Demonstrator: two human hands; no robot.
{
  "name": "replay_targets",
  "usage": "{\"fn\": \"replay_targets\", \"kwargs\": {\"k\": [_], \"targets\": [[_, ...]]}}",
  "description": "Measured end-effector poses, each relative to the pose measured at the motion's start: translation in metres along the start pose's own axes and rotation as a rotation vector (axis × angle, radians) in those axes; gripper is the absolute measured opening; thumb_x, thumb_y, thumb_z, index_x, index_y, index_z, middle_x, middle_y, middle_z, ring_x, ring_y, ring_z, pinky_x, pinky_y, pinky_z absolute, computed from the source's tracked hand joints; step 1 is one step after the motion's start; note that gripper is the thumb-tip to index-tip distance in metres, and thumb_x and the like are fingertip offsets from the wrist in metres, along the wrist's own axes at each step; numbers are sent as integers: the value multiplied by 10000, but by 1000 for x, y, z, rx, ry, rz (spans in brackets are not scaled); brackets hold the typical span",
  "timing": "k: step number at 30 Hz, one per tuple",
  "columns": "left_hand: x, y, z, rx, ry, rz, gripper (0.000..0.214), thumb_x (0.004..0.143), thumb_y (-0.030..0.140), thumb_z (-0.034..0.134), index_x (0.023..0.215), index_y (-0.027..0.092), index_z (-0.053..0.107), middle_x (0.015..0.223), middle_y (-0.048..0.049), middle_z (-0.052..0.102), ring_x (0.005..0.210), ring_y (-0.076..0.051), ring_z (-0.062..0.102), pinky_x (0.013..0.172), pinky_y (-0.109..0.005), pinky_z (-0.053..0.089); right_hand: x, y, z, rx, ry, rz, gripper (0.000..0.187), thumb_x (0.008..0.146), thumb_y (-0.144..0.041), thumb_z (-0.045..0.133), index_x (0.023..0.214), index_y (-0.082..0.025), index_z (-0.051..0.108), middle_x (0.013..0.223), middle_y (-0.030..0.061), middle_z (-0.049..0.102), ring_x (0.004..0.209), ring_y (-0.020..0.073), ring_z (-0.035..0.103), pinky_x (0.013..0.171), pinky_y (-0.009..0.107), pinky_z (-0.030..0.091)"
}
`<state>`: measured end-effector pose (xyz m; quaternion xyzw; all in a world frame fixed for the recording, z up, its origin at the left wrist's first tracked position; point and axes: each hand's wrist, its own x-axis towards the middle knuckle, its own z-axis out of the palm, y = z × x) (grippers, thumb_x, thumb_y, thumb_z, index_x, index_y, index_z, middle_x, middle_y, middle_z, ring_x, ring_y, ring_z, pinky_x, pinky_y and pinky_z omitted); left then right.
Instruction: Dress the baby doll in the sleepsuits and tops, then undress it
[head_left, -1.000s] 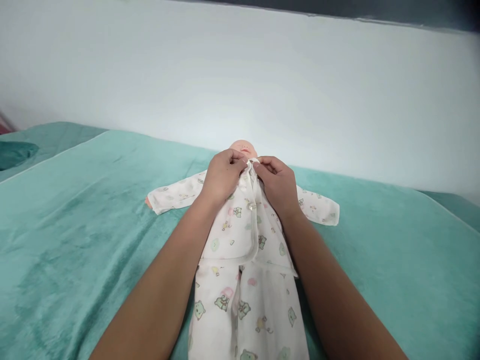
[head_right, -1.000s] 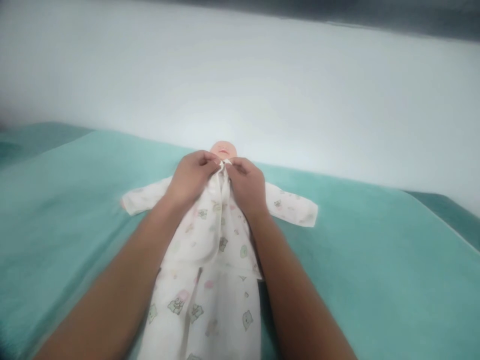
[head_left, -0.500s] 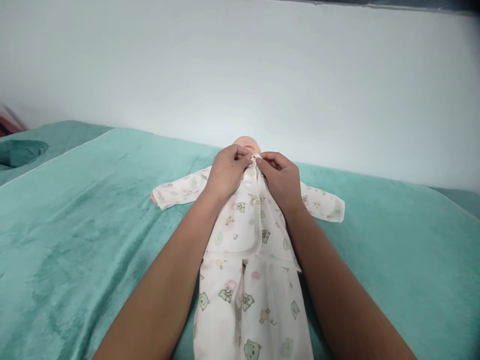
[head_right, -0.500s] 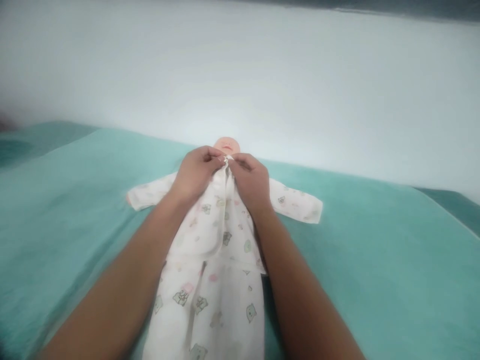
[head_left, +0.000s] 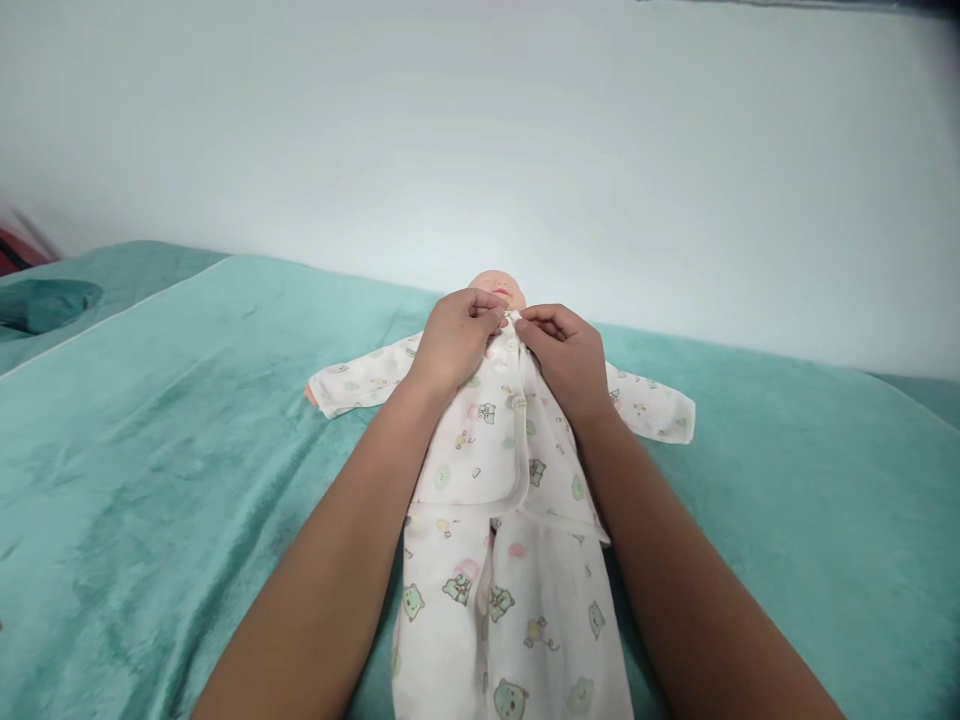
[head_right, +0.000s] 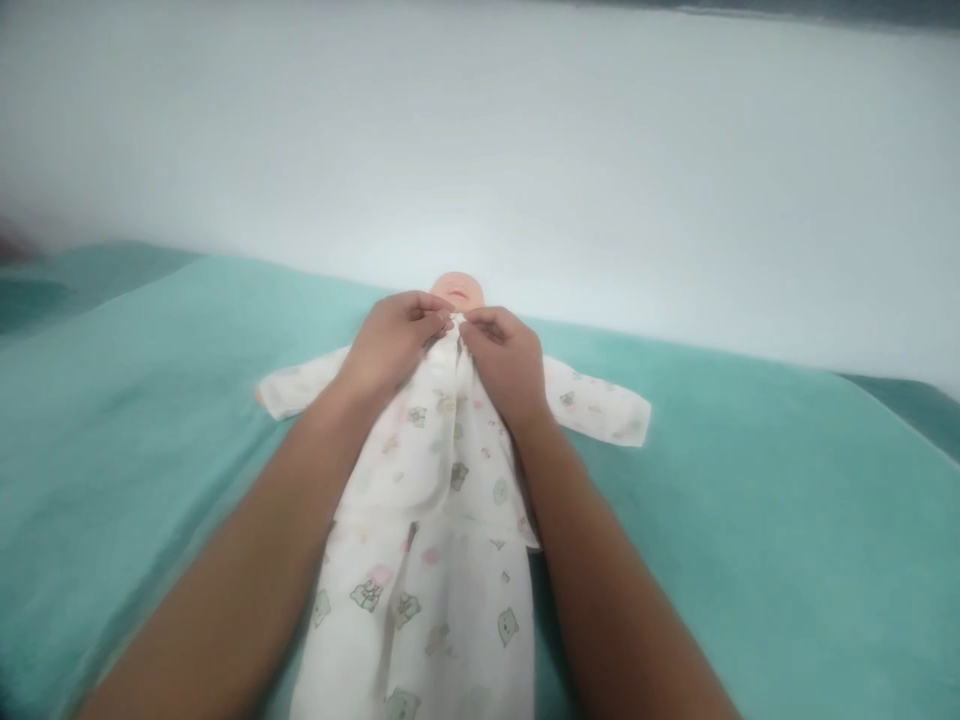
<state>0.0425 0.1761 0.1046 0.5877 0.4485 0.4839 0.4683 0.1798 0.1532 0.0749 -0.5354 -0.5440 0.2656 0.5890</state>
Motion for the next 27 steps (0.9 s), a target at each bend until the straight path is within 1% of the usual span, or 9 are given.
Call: {"fn": "replay_targets", "kwargs": {"k": [3, 6, 10, 15, 18, 21, 24, 27], "targets": [[0, -1, -1, 104, 11, 25, 125, 771, 165, 610, 868, 172, 689, 824, -41, 697, 686, -147, 586, 675, -293, 457, 0, 0, 0, 6, 11, 46, 174, 750, -351, 665, 865, -224, 699, 856, 13, 721, 815, 184, 651, 798, 343, 505], [0, -3, -1, 177, 34, 73, 153, 789, 181, 610, 909, 171, 704, 905, -58, 715, 782, -170, 630, 766, -315, 484, 0, 0, 0, 18, 15, 60, 168, 738, -349, 675, 846, -222, 701, 839, 10, 717, 802, 181, 644, 800, 343, 498], [0, -4, 0, 267, 73, 134, 154, 800, 135, 579, 861, 175, 714, 945, -61, 727, 858, -185, 640, 853, -340, 481, 0, -1, 0, 27, 19, 68, 151, 730, -330, 680, 830, -219, 705, 822, 3, 713, 797, 175, 641, 816, 343, 492], [1, -6, 0, 319, 123, 156, 119, 800, 141, 597, 776, 188, 703, 853, -43, 724, 807, -186, 620, 851, -345, 480, 0, -2, 1, 104, 46, 103, 153, 715, -327, 692, 821, -215, 695, 755, -15, 689, 710, 149, 617, 748, 315, 498], [2, -6, 1, 317, 116, 171, 138, 803, 136, 591, 739, 190, 701, 830, -39, 715, 797, -184, 612, 850, -341, 484, 1, -1, 1, 184, 73, 98, 176, 713, -360, 708, 806, -213, 686, 726, -18, 681, 678, 137, 600, 704, 295, 495], [2, -5, 1, 370, 105, 194, 165, 807, 121, 574, 713, 189, 691, 856, -49, 718, 838, -193, 622, 871, -343, 486, 2, 0, 1, 149, 63, 113, 200, 716, -386, 715, 810, -212, 687, 712, -16, 682, 663, 140, 600, 685, 299, 492], [1, -4, 2, 433, 89, 181, 156, 826, 146, 567, 789, 192, 711, 902, -56, 735, 856, -199, 637, 868, -346, 492, 2, 1, 1, 89, 61, 124, 195, 724, -378, 703, 827, -213, 692, 748, -6, 703, 695, 156, 625, 708, 314, 499], [-1, -2, 2, 459, 75, 155, 167, 838, 168, 567, 871, 198, 728, 926, -55, 746, 862, -195, 648, 856, -335, 498, 2, 1, 1, 75, 36, 98, 174, 713, -339, 706, 830, -212, 697, 862, 15, 736, 789, 173, 653, 766, 327, 504]]}}
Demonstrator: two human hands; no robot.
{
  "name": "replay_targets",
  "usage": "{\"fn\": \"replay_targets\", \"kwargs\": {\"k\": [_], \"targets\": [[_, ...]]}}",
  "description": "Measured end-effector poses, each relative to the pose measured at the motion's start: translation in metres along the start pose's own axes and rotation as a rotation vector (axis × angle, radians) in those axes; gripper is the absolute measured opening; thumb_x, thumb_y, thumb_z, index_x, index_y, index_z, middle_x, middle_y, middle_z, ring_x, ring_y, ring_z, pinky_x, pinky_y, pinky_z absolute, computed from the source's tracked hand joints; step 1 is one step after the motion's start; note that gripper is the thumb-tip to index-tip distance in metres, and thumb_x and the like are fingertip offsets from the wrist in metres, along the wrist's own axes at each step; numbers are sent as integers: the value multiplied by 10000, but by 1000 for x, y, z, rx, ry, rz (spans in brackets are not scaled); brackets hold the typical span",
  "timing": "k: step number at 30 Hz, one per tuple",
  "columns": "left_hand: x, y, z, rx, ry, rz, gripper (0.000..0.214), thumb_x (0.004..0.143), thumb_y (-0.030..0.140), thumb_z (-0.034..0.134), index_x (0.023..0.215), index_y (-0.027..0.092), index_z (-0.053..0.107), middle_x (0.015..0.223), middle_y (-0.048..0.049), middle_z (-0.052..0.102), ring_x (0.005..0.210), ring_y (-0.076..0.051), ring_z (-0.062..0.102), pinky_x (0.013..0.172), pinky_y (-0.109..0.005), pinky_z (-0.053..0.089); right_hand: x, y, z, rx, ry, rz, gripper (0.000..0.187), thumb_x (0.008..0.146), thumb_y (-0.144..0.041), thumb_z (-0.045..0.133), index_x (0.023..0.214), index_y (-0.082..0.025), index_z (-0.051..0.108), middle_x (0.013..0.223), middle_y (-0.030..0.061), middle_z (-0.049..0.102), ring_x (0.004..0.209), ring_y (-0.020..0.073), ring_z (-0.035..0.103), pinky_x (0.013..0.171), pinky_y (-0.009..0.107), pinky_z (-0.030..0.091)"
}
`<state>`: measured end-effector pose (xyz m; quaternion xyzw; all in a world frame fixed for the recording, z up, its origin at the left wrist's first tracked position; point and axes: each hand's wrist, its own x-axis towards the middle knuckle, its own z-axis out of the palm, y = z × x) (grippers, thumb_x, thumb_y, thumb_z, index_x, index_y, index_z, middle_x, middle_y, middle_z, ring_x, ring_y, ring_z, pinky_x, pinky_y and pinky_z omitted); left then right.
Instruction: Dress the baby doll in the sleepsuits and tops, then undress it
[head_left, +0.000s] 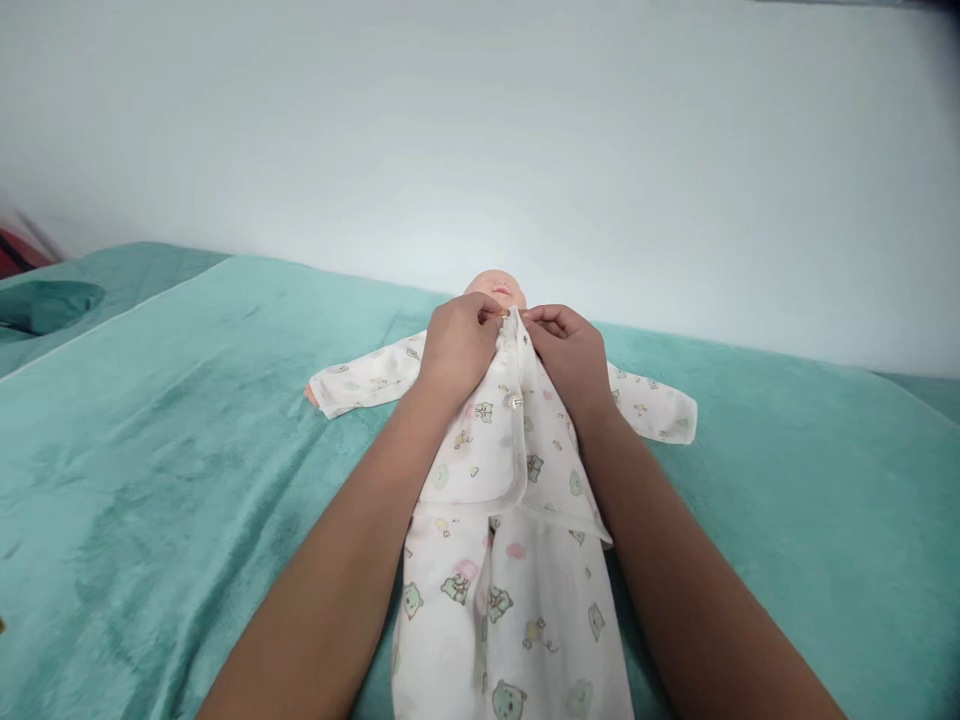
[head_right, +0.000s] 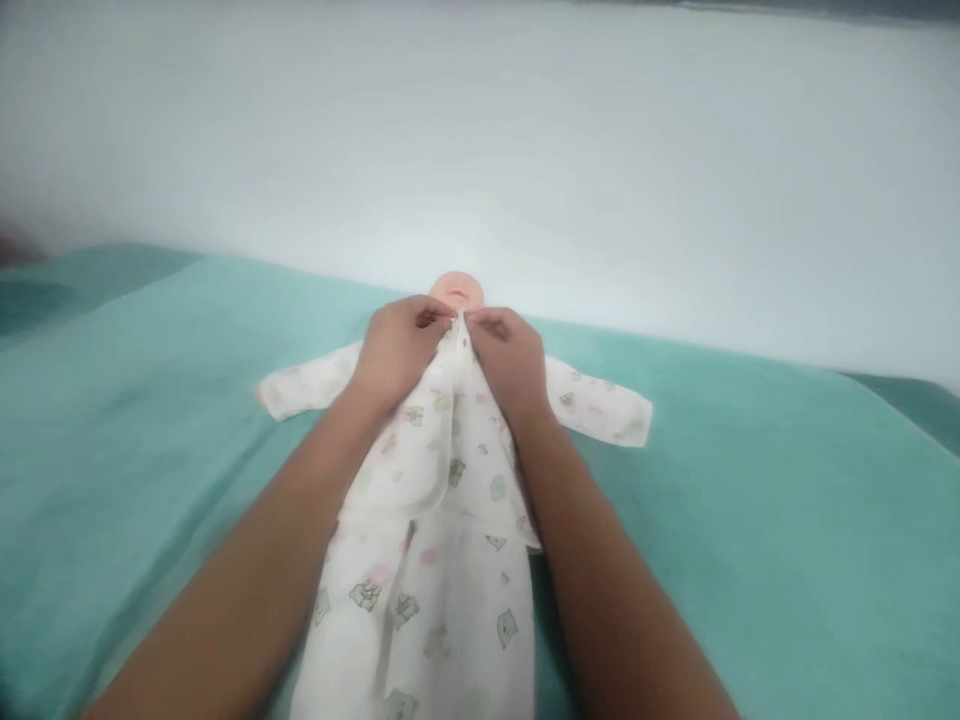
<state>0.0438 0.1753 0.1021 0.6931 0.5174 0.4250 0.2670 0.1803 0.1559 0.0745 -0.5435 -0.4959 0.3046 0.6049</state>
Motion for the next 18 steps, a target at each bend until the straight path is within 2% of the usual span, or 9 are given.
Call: {"fn": "replay_targets", "kwargs": {"k": [7, 13, 18], "targets": [[2, -1, -1, -12, -22, -12, 195, 836, 148, 555, 896, 194, 735, 925, -48, 751, 863, -187, 655, 845, -325, 498, 1, 1, 0, -4, -51, 2, 215, 668, -287, 743, 864, -217, 689, 822, 10, 722, 785, 183, 660, 770, 343, 507], [2, -3, -2, -43, -42, -16, 197, 836, 146, 550, 894, 194, 733, 949, -42, 748, 873, -176, 648, 839, -305, 487, 0, -1, 2, -113, -57, -54, 170, 730, -317, 693, 870, -222, 674, 918, 12, 699, 785, 164, 610, 770, 341, 500], [-1, 4, -4, -66, -61, -31, 201, 886, 277, 534, 823, 197, 708, 899, -33, 739, 832, -170, 635, 797, -297, 475, 0, -3, 2, -185, -93, -89, 181, 761, -315, 656, 914, -219, 676, 1022, 20, 701, 845, 167, 590, 798, 342, 483]]}}
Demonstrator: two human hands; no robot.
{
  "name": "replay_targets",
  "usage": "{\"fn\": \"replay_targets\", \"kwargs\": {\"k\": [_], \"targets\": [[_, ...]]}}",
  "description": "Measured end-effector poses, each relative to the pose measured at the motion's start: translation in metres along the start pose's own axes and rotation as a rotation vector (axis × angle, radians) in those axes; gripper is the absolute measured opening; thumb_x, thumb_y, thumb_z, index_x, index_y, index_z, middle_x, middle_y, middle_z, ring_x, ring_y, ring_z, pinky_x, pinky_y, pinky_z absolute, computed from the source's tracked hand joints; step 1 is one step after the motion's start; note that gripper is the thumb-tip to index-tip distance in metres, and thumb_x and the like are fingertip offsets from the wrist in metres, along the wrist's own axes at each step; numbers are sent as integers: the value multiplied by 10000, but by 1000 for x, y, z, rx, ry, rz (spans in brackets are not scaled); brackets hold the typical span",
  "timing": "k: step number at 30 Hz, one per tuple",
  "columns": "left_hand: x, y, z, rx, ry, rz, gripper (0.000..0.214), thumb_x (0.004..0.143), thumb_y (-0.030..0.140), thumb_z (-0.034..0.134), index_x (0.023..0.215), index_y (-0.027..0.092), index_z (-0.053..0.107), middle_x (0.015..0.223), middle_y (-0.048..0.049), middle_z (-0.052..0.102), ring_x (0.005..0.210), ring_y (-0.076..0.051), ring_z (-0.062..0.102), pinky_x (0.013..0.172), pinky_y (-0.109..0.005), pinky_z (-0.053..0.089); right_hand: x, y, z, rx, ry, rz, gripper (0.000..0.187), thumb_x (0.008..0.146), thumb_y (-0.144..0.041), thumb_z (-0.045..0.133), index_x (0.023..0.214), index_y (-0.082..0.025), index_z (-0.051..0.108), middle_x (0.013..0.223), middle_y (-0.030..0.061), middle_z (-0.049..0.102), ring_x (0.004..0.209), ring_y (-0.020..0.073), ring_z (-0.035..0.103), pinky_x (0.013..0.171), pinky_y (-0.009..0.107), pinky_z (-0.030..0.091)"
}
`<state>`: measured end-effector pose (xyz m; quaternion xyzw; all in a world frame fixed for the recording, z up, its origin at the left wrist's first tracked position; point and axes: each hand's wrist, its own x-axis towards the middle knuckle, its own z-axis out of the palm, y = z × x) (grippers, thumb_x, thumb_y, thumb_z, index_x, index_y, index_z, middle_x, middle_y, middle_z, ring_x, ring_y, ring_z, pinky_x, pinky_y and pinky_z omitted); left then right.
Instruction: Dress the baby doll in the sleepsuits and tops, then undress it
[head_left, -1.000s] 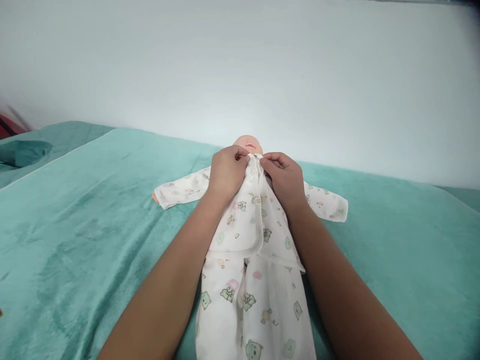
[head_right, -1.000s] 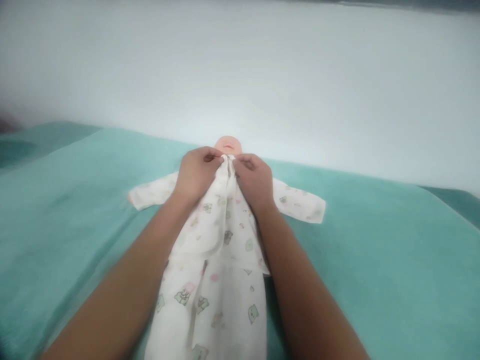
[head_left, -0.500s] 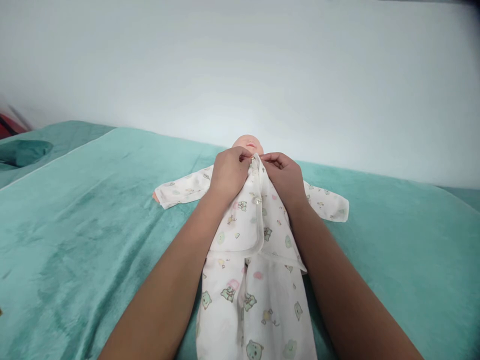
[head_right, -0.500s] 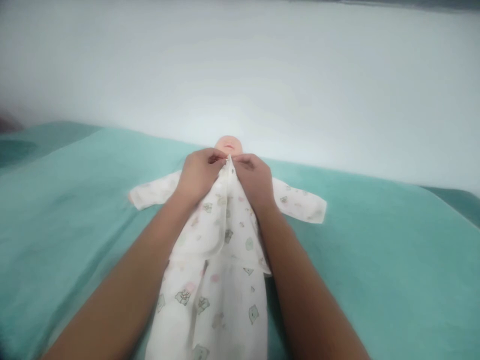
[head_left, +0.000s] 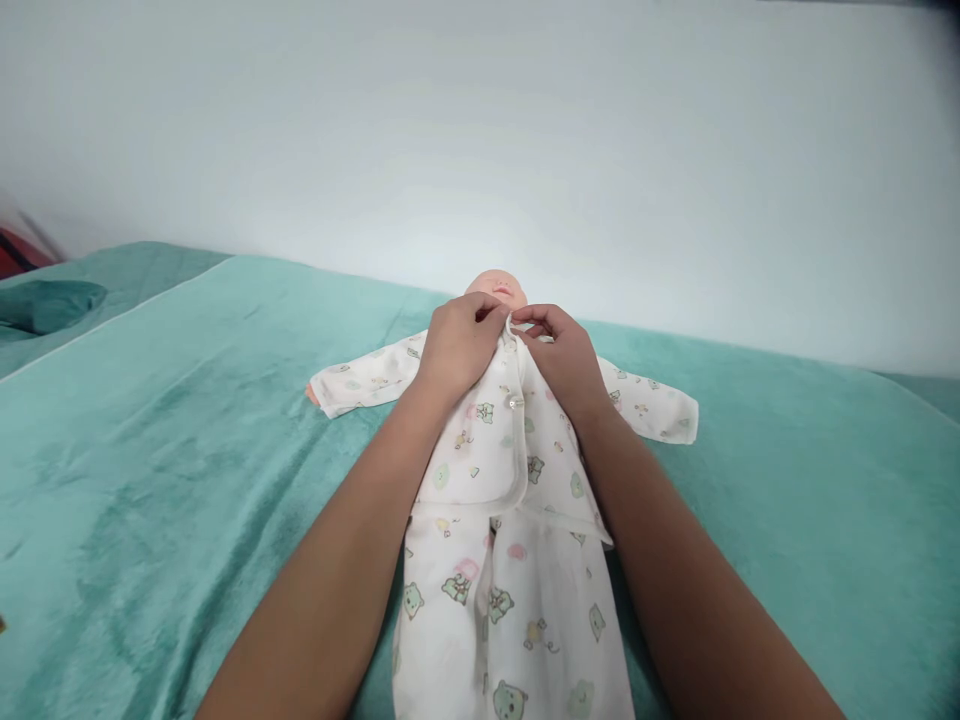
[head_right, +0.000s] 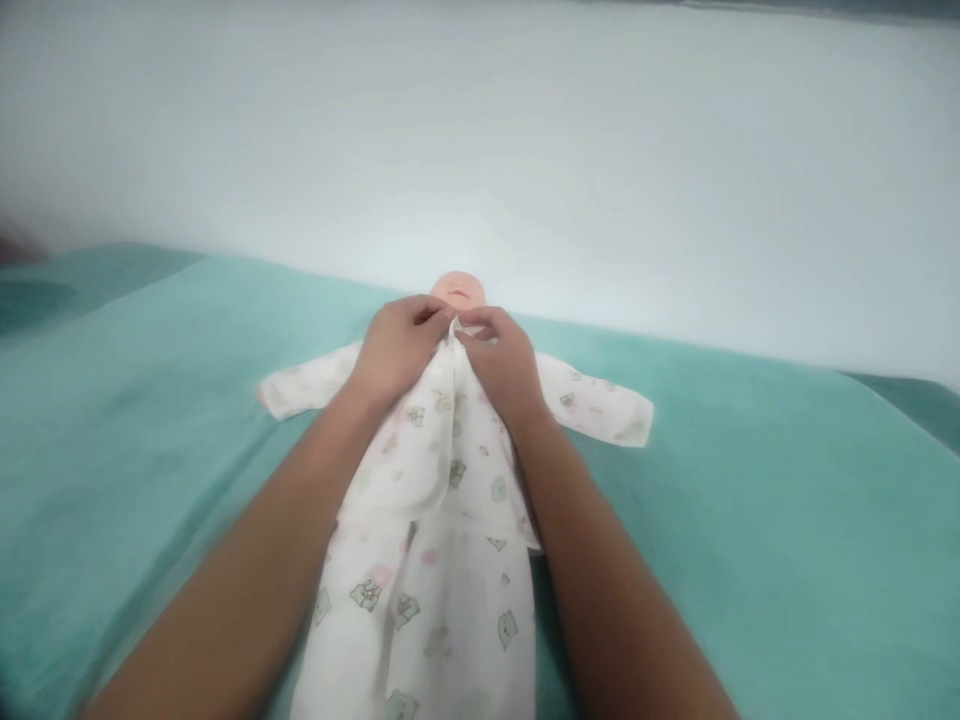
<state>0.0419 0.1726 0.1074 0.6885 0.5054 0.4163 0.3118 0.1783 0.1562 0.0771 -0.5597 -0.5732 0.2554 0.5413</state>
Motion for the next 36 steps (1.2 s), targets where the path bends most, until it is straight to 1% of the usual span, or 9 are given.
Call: {"fn": "replay_targets", "kwargs": {"k": [2, 4, 6, 9, 14, 21, 24, 28, 36], "targets": [[-2, 3, 0, -19, -16, -15, 202, 874, 340, 564, 818, 196, 693, 892, -33, 737, 822, -170, 635, 778, -296, 474, 0, 0, 0, -12, -10, 0, 201, 764, -335, 655, 926, -219, 680, 1004, 21, 699, 852, 172, 589, 807, 348, 475], [-3, 5, 0, -38, -24, -35, 174, 842, 350, 603, 857, 198, 687, 925, -31, 739, 832, -170, 642, 765, -291, 477, 0, 0, -1, -18, -17, 6, 207, 762, -342, 654, 927, -222, 686, 979, 18, 695, 859, 177, 588, 811, 350, 467], [-4, 5, 1, -41, -18, -51, 152, 817, 292, 604, 909, 202, 684, 966, -29, 738, 848, -166, 647, 766, -288, 480, 0, -1, -1, -17, -22, 13, 203, 752, -329, 654, 923, -226, 690, 968, 15, 689, 864, 178, 585, 810, 347, 462], [-4, 5, 1, -11, 1, -57, 186, 785, 199, 564, 932, 200, 679, 986, -31, 731, 863, -164, 648, 782, -293, 483, -1, -2, -1, -23, -31, 50, 238, 736, -334, 663, 950, -234, 695, 956, 15, 679, 857, 181, 580, 804, 348, 459], [-3, 4, 1, 16, 8, -69, 215, 754, 146, 535, 902, 200, 681, 958, -31, 726, 860, -169, 646, 792, -300, 486, -2, -3, -1, -31, -38, 87, 274, 717, -348, 674, 969, -240, 688, 960, 10, 666, 833, 177, 563, 797, 350, 450], [0, -3, -2, -120, -8, -105, 292, 694, 115, 579, 961, 180, 677, 966, -42, 710, 845, -163, 640, 789, -294, 494, -2, -4, -1, -50, -39, 122, 279, 705, -350, 674, 959, -235, 677, 871, -3, 634, 762, 167, 540, 760, 344, 439], [1, -6, -1, -143, -15, -107, 296, 698, 111, 576, 969, 176, 676, 951, -43, 701, 844, -161, 633, 782, -293, 491, -2, -3, -1, -56, -33, 148, 303, 704, -383, 675, 965, -230, 692, 883, 11, 641, 780, 182, 554, 759, 357, 446], [2, -7, 0, -152, -6, -103, 262, 712, 121, 575, 947, 176, 677, 991, -52, 692, 850, -157, 622, 788, -289, 488, -1, 0, -1, -61, -26, 132, 339, 702, -395, 675, 991, -225, 718, 946, 35, 657, 830, 208, 578, 807, 392, 457], [3, -9, 0, -214, -38, -132, 259, 743, 149, 580, 991, 190, 644, 883, -24, 667, 653, -116, 571, 647, -262, 470, 0, -1, -1, -49, -50, 107, 264, 735, -336, 623, 954, -224, 717, 951, 37, 673, 854, 220, 598, 802, 388, 469]]}}
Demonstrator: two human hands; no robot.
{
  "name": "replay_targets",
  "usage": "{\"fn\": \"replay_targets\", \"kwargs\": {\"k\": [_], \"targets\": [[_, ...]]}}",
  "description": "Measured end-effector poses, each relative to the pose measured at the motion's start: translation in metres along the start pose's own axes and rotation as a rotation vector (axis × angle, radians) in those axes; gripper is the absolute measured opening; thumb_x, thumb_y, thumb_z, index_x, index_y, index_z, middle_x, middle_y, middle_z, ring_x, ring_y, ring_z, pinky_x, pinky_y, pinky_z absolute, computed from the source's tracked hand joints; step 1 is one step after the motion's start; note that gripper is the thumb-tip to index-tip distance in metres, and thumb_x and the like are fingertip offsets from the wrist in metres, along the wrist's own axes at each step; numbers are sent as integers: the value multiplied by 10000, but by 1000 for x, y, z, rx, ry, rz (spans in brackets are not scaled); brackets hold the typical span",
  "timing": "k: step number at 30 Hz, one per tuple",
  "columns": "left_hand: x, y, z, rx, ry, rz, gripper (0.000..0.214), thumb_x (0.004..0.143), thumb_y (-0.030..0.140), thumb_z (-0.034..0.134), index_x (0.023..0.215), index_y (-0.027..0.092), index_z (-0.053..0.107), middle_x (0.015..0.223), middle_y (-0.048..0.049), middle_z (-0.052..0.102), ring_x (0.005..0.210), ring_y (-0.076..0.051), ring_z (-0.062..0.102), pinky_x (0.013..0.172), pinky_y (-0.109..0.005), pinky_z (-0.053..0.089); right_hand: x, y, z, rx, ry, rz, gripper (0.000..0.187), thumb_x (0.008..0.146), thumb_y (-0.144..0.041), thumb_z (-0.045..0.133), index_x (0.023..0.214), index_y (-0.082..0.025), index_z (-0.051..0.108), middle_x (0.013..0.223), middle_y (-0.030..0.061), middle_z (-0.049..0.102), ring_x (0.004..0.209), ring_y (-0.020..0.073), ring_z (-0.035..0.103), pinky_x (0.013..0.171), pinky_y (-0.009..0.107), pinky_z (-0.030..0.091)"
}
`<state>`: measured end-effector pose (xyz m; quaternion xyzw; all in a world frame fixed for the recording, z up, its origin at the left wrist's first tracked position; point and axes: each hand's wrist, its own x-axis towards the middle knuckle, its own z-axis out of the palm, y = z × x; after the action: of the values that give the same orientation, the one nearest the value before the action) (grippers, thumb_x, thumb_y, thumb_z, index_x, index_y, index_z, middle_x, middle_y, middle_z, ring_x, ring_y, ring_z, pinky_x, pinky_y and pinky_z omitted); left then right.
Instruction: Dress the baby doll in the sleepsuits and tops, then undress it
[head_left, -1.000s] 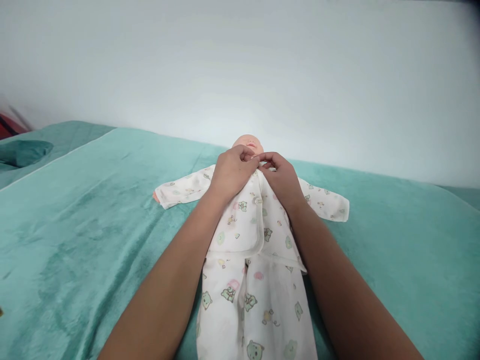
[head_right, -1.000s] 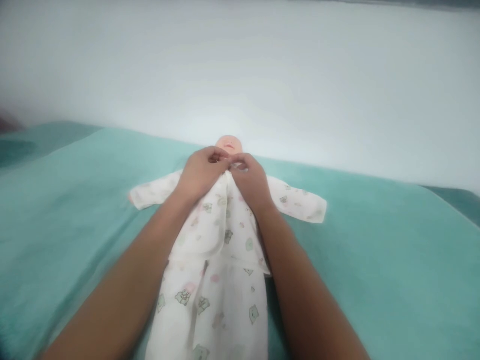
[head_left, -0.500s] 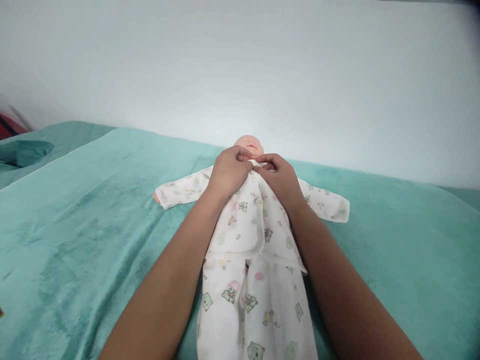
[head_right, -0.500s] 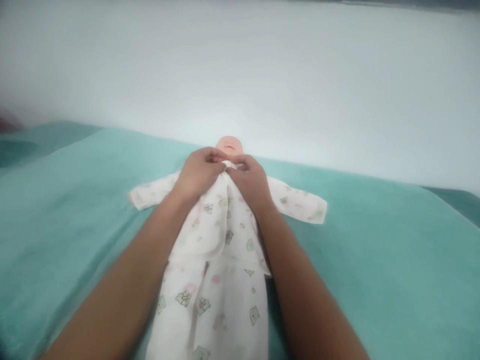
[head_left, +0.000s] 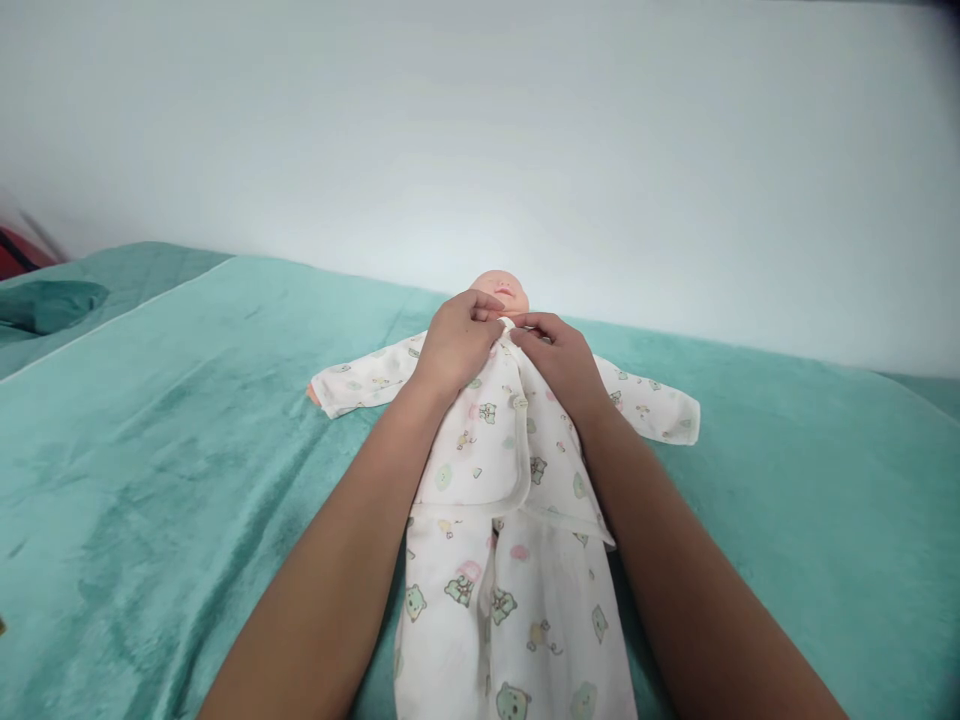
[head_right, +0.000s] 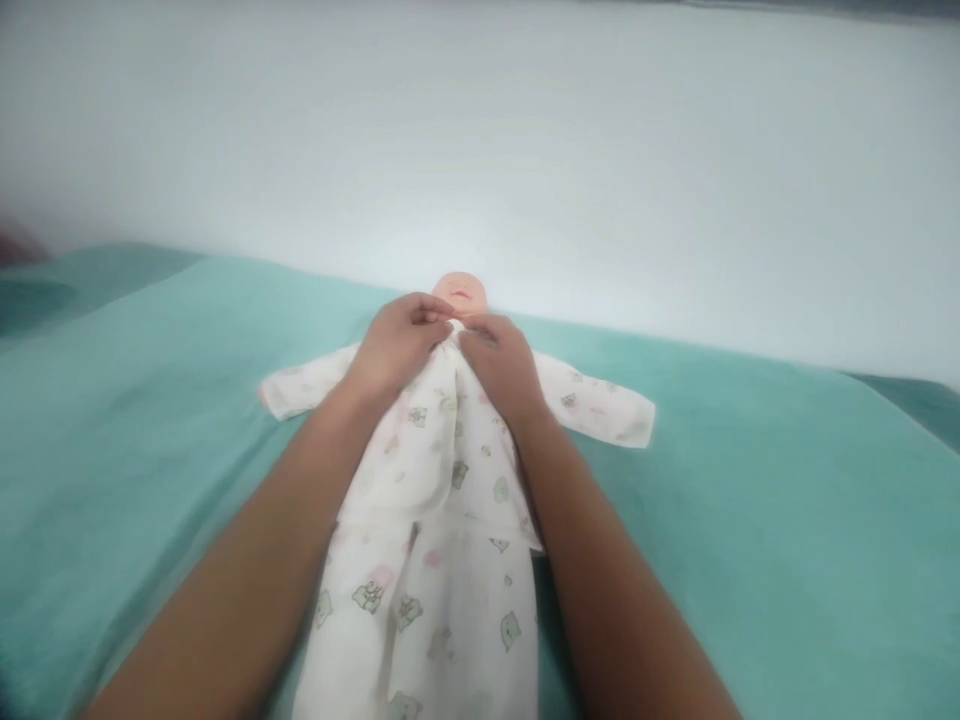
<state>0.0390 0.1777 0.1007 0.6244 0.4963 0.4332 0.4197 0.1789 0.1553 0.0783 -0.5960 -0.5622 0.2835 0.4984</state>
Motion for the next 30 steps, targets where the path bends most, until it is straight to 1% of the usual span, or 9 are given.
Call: {"fn": "replay_targets", "kwargs": {"k": [8, 11, 15, 20, 23, 30], "targets": [[0, -1, 0, 0, -6, 15, 218, 750, 163, 570, 952, 188, 647, 881, -26, 669, 640, -109, 548, 578, -241, 419, -1, -3, 0, 0, -26, -2, 245, 770, -296, 571, 960, -229, 709, 953, 23, 670, 826, 202, 591, 795, 366, 456], [1, -3, 0, -19, -2, 32, 204, 758, 163, 568, 945, 186, 645, 858, -24, 666, 663, -113, 559, 596, -240, 424, -1, -3, 0, -6, -18, -12, 241, 774, -297, 564, 953, -226, 709, 943, 24, 669, 834, 205, 589, 801, 367, 452], [1, -4, -1, -48, -30, 32, 215, 769, 156, 575, 969, 188, 650, 910, -30, 682, 701, -113, 574, 639, -240, 445, -1, -1, 0, 12, -22, -31, 221, 778, -301, 558, 934, -230, 697, 937, 20, 673, 846, 207, 589, 811, 368, 449], [0, -1, -2, -78, -41, 23, 223, 782, 126, 566, 980, 189, 648, 944, -32, 678, 723, -110, 584, 680, -244, 463, 0, 1, 1, 35, -13, -14, 226, 782, -318, 574, 961, -229, 681, 960, 19, 681, 875, 203, 591, 845, 372, 444], [-1, -1, -3, -71, -48, 16, 209, 795, 132, 561, 975, 197, 644, 927, -27, 672, 720, -114, 586, 684, -251, 465, 0, 3, 1, 53, 1, -16, 229, 773, -321, 593, 966, -230, 675, 956, 20, 683, 886, 204, 592, 853, 371, 445], [-1, 0, -3, -71, -61, 9, 179, 807, 157, 563, 968, 203, 626, 888, -24, 679, 736, -135, 604, 680, -269, 461, -1, 4, 2, 102, 20, -62, 179, 760, -317, 621, 910, -237, 679, 933, 0, 686, 865, 186, 597, 843, 344, 449]]}}
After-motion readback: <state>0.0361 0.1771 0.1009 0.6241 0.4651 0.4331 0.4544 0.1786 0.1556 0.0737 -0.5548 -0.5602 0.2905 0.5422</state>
